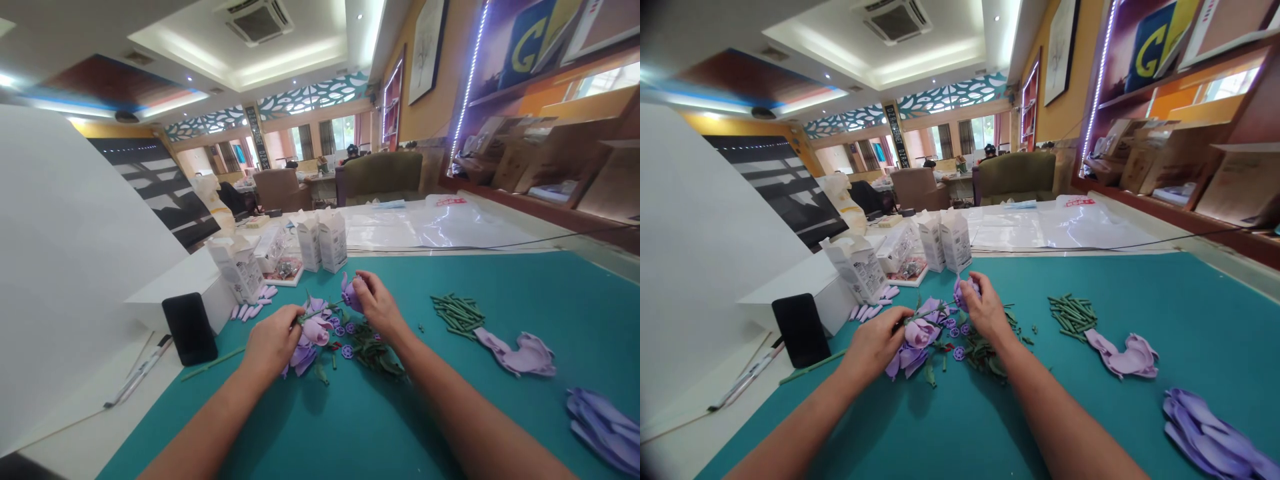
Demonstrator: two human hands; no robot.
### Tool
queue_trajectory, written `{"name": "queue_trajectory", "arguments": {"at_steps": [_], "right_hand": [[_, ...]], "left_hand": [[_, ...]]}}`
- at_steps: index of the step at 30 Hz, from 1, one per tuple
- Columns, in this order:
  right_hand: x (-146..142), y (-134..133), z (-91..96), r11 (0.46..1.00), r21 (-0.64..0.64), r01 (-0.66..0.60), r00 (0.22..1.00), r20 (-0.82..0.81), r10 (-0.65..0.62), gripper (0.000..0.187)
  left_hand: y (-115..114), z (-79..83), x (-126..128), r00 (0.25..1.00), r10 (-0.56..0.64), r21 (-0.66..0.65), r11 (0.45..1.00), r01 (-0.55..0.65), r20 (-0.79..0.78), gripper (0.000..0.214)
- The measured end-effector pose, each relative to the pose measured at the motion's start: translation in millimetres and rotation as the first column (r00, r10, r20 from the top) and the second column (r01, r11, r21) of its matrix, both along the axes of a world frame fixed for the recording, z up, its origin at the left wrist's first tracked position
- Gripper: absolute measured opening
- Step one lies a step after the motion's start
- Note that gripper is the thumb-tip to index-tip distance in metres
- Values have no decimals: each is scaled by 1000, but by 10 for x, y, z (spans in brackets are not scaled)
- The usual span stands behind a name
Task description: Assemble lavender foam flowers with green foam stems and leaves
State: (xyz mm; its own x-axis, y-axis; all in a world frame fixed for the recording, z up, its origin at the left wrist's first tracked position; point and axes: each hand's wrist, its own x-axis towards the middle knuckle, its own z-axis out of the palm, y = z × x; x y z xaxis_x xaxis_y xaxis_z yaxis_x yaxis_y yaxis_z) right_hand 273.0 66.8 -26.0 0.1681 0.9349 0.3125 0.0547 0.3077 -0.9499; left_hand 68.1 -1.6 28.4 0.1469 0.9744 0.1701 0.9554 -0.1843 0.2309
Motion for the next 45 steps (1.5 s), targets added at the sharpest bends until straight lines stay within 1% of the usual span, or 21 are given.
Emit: {"name": "queue_trajectory", "arguments": {"at_steps": [3, 5, 7, 9, 11, 13, 15, 16, 18, 21, 23, 25, 28, 30, 31, 34, 37, 39, 42, 44, 45], "right_hand": [[52, -18, 109, 999, 27, -41, 995, -86, 43, 62], [94, -26, 163, 999, 40, -20, 993, -119, 25, 64], [133, -31, 204, 999, 35, 33, 988, -154, -28, 62], [150, -45, 238, 997, 10, 73, 979, -189, -70, 59], [127, -82, 269, 997, 3, 76, 976, -206, -74, 55], [55, -151, 300, 1000, 8, 15, 981, -193, -13, 50], [-59, -252, 329, 993, -7, -120, 981, -153, 118, 45], [-126, -312, 344, 979, -27, -202, 972, -131, 197, 43], [-261, -440, 377, 927, -74, -367, 929, -88, 360, 37], [-403, -620, 449, 833, -104, -543, 840, -53, 540, 30], [-429, -713, 506, 787, -119, -605, 796, -64, 602, 26], [-410, -783, 545, 767, -132, -628, 778, -92, 622, 23], [-366, -864, 523, 772, -134, -621, 783, -134, 607, 26], [-367, -911, 448, 790, -131, -598, 797, -196, 571, 32], [-377, -932, 398, 807, -130, -577, 808, -238, 539, 34], [-413, -975, 238, 875, -125, -467, 849, -342, 404, 33], [-394, -984, 128, 933, -88, -350, 890, -342, 301, 34], [-345, -978, 100, 947, -72, -313, 904, -330, 273, 35], [-262, -967, 104, 944, -103, -315, 897, -357, 261, 39], [-221, -964, 113, 938, -121, -326, 893, -364, 263, 42], [-208, -964, 117, 935, -127, -332, 892, -365, 267, 43]], "left_hand": [[21, 36, -42, 993, 3, 25, 1000, -6, 121, 28], [33, 88, -72, 976, -7, 37, 999, -1, 220, 25], [45, 158, -104, 941, -9, 31, 1000, -2, 339, 24], [54, 231, -129, 870, 1, -5, 1000, 2, 493, 25], [56, 298, -132, 739, 30, -69, 997, 23, 674, 25], [46, 358, -97, 545, 63, -124, 989, 75, 836, 26], [26, 410, -23, 345, 81, -137, 981, 139, 935, 30], [15, 431, 27, 258, 84, -132, 976, 173, 962, 32], [-1, 464, 138, 121, 87, -114, 965, 236, 989, 32], [-1, 475, 299, -28, 88, -74, 946, 315, 996, 29], [18, 460, 387, -110, 72, -33, 946, 323, 991, 29], [44, 437, 456, -182, 62, 0, 946, 324, 981, 29], [74, 409, 543, -277, 79, 19, 942, 336, 958, 30], [82, 398, 600, -311, 93, 20, 939, 342, 946, 31], [82, 393, 630, -314, 104, 12, 938, 347, 944, 31], [82, 376, 723, -283, 116, -18, 945, 327, 952, 30], [80, 348, 805, -237, 58, 5, 967, 254, 970, 30], [69, 320, 837, -192, 9, 38, 970, 239, 981, 31], [40, 264, 841, -101, -35, 62, 958, 280, 994, 31], [29, 225, 826, -78, -36, 58, 950, 305, 996, 28], [31, 209, 815, -87, -22, 48, 949, 313, 996, 27]]}}
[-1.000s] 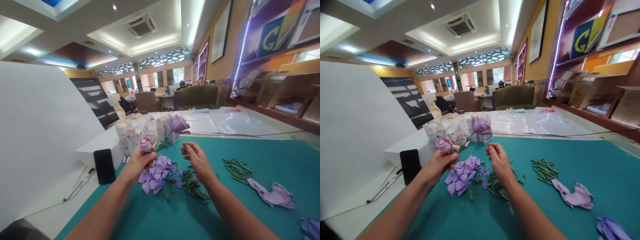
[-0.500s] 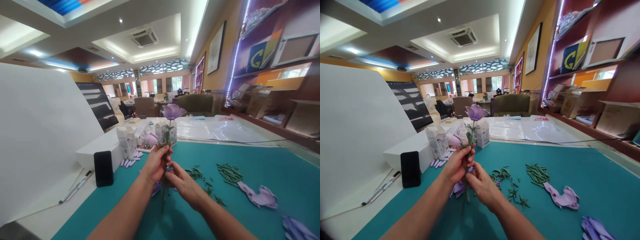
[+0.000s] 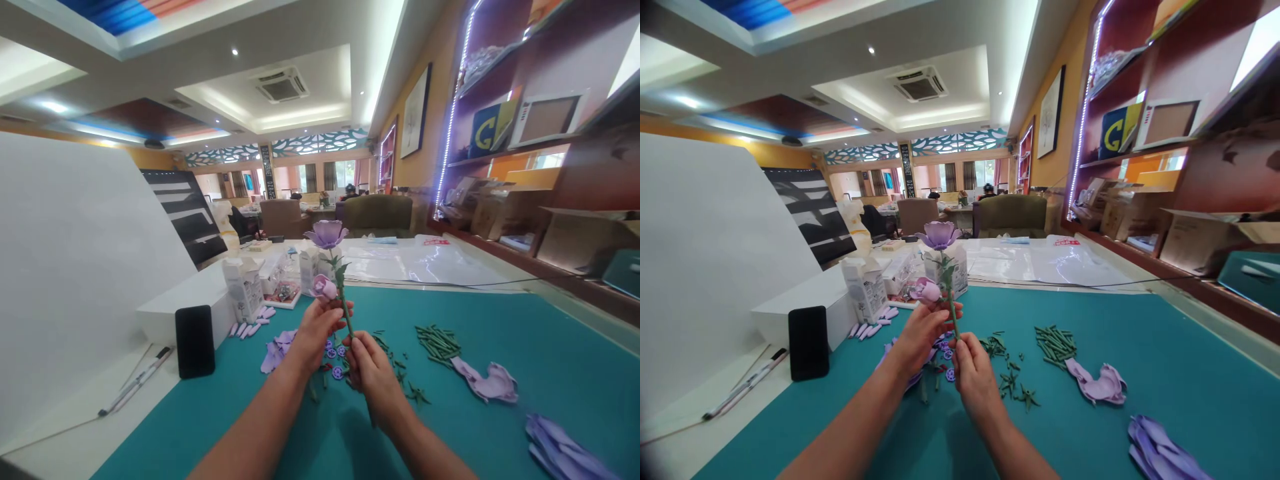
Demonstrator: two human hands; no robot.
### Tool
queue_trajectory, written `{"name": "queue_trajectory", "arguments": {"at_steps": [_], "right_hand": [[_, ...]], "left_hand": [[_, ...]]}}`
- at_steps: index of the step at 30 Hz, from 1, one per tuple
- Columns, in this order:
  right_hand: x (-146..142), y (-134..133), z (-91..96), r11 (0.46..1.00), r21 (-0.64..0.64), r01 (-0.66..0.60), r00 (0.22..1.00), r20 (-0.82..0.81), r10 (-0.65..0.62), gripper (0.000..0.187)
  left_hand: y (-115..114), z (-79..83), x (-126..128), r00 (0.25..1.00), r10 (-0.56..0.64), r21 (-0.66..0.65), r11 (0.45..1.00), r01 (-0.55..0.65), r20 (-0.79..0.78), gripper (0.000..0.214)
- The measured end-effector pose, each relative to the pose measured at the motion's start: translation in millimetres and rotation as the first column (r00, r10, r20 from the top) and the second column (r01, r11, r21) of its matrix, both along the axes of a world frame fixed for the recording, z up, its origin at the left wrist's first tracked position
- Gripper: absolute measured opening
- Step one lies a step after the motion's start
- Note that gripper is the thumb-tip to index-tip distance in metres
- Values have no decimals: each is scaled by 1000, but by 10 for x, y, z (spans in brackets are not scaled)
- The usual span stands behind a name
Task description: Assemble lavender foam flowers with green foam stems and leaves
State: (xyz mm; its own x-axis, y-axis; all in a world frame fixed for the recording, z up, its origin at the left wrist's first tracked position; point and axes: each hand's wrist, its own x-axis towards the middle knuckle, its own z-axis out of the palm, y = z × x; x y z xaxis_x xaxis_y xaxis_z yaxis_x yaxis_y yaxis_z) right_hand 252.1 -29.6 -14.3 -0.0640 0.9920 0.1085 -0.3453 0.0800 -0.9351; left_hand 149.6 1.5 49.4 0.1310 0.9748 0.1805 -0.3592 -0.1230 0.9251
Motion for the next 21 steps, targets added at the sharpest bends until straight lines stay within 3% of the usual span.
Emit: {"name": "queue_trajectory", "arguments": {"at_steps": [4, 8, 13, 21], "right_hand": [[15, -17, 14, 997, -21, -76, 997, -20, 76, 47], [16, -48, 42, 988, -49, -144, 988, -59, 141, 46], [28, -50, 41, 983, -67, -172, 983, -75, 167, 43], [15, 4, -41, 989, -77, -128, 991, 26, 131, 43]], "left_hand": [[68, -1, -46, 992, 2, -96, 995, 11, 128, 21], [155, 42, -102, 970, 101, -97, 992, -82, 221, 17], [165, 21, -145, 967, 160, -53, 987, -152, 200, 25], [148, -33, -163, 974, 129, -35, 992, -125, 186, 32]]}}
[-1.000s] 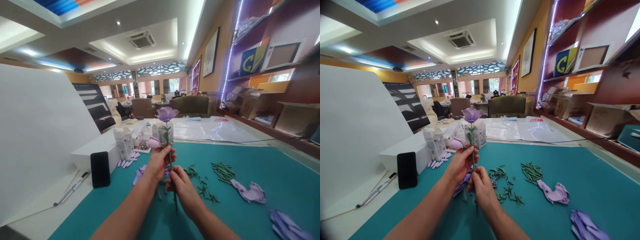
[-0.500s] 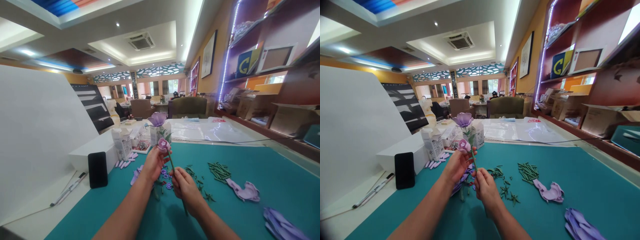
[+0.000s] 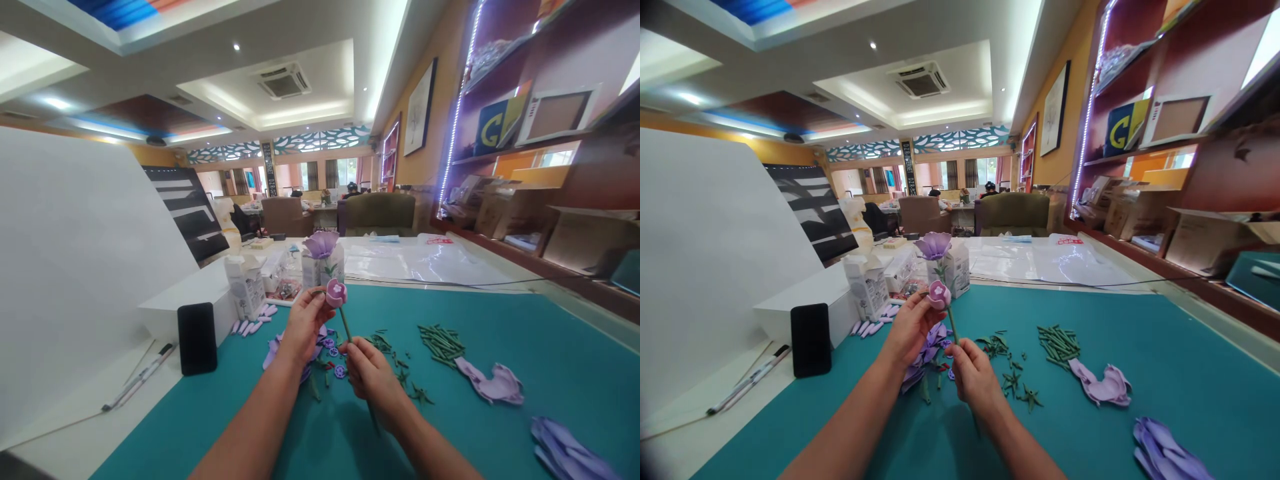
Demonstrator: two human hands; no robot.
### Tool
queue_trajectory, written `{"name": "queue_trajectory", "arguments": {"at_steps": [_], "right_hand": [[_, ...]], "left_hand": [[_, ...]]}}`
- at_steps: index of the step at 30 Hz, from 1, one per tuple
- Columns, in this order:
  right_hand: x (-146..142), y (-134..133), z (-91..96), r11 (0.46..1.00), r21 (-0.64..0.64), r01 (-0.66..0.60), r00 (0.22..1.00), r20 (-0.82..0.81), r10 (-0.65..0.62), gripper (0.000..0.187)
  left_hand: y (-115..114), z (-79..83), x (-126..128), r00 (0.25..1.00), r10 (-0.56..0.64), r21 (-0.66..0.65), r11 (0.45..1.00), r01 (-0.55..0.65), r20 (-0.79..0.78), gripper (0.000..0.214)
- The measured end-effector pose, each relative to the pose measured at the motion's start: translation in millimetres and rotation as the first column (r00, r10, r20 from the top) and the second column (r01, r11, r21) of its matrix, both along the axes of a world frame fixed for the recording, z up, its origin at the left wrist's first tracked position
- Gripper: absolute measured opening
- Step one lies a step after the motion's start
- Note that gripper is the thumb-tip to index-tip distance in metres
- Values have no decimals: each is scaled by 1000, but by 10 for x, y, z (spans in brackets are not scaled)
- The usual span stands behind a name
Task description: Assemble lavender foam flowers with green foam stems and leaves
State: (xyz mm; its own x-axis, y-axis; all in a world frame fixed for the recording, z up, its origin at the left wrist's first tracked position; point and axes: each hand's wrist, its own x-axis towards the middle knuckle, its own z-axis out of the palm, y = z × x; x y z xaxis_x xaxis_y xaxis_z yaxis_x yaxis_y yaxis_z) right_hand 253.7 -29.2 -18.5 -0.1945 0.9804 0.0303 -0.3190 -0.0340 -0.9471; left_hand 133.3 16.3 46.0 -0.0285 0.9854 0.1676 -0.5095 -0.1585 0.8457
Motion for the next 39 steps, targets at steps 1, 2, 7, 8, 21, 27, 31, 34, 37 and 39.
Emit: {"name": "queue_trajectory", "arguments": {"at_steps": [1, 2, 7, 8, 21, 27, 31, 34, 37, 39], "right_hand": [[-1, 4, -8, 1000, 9, -3, 1000, -3, 3, 43], [-2, 8, -15, 1000, 19, -6, 1000, -7, 6, 43], [-7, 15, -45, 999, 34, -14, 1000, 3, 14, 42], [-11, 17, -54, 999, 31, -17, 1000, 13, 16, 43], [-48, 6, -79, 997, 29, -71, 997, 8, 71, 47], [-64, -12, -67, 995, 19, -101, 995, 2, 101, 48], [-60, 4, -96, 993, 25, -120, 993, -12, 120, 45], [-56, 3, -104, 991, 24, -133, 991, -8, 133, 45], [-58, -8, -97, 993, 29, -111, 994, -15, 111, 45], [-59, -10, -93, 993, 33, -114, 993, -14, 115, 45]], "left_hand": [[3, -5, -3, 1000, -5, -3, 1000, 5, 1, 32], [7, -10, -7, 1000, -8, -6, 1000, 8, 4, 32], [26, -45, -23, 1000, -15, -10, 1000, 15, 15, 30], [30, -51, -27, 1000, -12, -7, 1000, 12, 14, 29], [26, -68, -89, 974, -206, 15, 979, 206, 98, 43], [2, -55, -97, 929, -329, -3, 942, 334, 172, 40], [3, -65, -77, 945, -288, -23, 955, 295, 156, 27], [5, -71, -63, 953, -263, -28, 962, 270, 147, 26], [6, -72, -50, 957, -254, -35, 965, 262, 142, 26], [4, -72, -40, 958, -252, -41, 965, 260, 136, 26]]}}
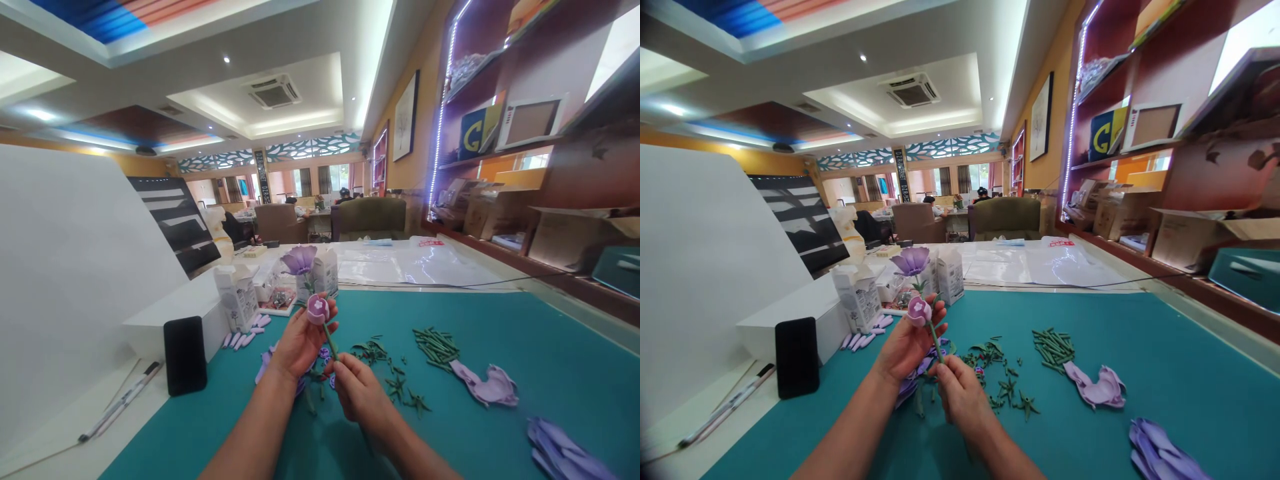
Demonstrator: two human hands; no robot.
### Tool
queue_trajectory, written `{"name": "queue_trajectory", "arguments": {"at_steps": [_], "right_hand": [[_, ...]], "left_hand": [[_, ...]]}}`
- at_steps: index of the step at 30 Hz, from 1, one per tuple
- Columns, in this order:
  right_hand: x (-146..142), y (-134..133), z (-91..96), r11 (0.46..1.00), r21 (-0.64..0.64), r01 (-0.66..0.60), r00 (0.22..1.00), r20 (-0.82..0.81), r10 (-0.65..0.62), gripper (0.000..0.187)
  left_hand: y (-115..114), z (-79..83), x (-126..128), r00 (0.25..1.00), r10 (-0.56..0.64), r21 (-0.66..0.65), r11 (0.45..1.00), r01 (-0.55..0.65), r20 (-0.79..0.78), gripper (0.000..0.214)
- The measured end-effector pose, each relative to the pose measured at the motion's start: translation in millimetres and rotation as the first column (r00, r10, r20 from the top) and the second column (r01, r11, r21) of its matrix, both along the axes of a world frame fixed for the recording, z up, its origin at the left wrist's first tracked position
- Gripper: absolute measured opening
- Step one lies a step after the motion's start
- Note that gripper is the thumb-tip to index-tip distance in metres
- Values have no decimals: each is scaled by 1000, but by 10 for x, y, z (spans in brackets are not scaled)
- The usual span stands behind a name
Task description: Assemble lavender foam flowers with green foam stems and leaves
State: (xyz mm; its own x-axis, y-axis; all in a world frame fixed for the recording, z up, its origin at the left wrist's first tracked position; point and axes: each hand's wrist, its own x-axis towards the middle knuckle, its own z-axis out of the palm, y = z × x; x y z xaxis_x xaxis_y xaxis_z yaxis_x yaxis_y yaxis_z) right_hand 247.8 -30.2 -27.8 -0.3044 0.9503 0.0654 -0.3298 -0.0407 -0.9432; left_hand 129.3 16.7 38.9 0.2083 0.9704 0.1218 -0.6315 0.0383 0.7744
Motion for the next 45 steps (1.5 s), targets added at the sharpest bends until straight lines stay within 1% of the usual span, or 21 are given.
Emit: {"name": "queue_trajectory", "arguments": {"at_steps": [4, 7, 8, 10, 13, 15, 20, 24, 39, 45], "right_hand": [[5, 17, -1, 1000, 4, -26, 1000, 9, 26, 47], [9, 32, 0, 1000, 2, 10, 1000, 18, -10, 48], [11, 36, 2, 1000, 3, 26, 1000, 16, -26, 48], [14, 45, 3, 999, 9, 52, 999, 3, -52, 47], [25, 57, -2, 997, 14, 74, 997, -4, -74, 44], [34, 64, -12, 996, 15, 87, 996, 7, -87, 43], [39, 88, -51, 995, 15, 98, 995, 19, -98, 43], [23, 101, -69, 995, -5, 102, 995, 21, -102, 45], [13, 69, -26, 998, -40, 44, 999, -30, -46, 49], [30, 42, 18, 997, -47, 58, 997, -43, -60, 51]], "left_hand": [[-13, 0, 14, 1000, 2, 6, 1000, -2, -16, 27], [-12, -8, 8, 998, 22, 11, 1000, -21, -53, 32], [-5, -13, 2, 996, 49, 18, 999, -48, -68, 33], [18, -23, -16, 985, 152, 55, 988, -148, -80, 34], [56, -29, -46, 949, 309, 133, 945, -299, -64, 35], [72, -23, -59, 938, 341, 160, 931, -327, -63, 37], [89, -12, -52, 950, 292, 161, 949, -273, -109, 43], [113, -28, -28, 954, 271, 166, 954, -249, -125, 40], [129, -84, -1, 979, 201, 107, 975, -197, -32, 34], [114, -73, 25, 983, 180, 112, 978, -178, -15, 33]]}}
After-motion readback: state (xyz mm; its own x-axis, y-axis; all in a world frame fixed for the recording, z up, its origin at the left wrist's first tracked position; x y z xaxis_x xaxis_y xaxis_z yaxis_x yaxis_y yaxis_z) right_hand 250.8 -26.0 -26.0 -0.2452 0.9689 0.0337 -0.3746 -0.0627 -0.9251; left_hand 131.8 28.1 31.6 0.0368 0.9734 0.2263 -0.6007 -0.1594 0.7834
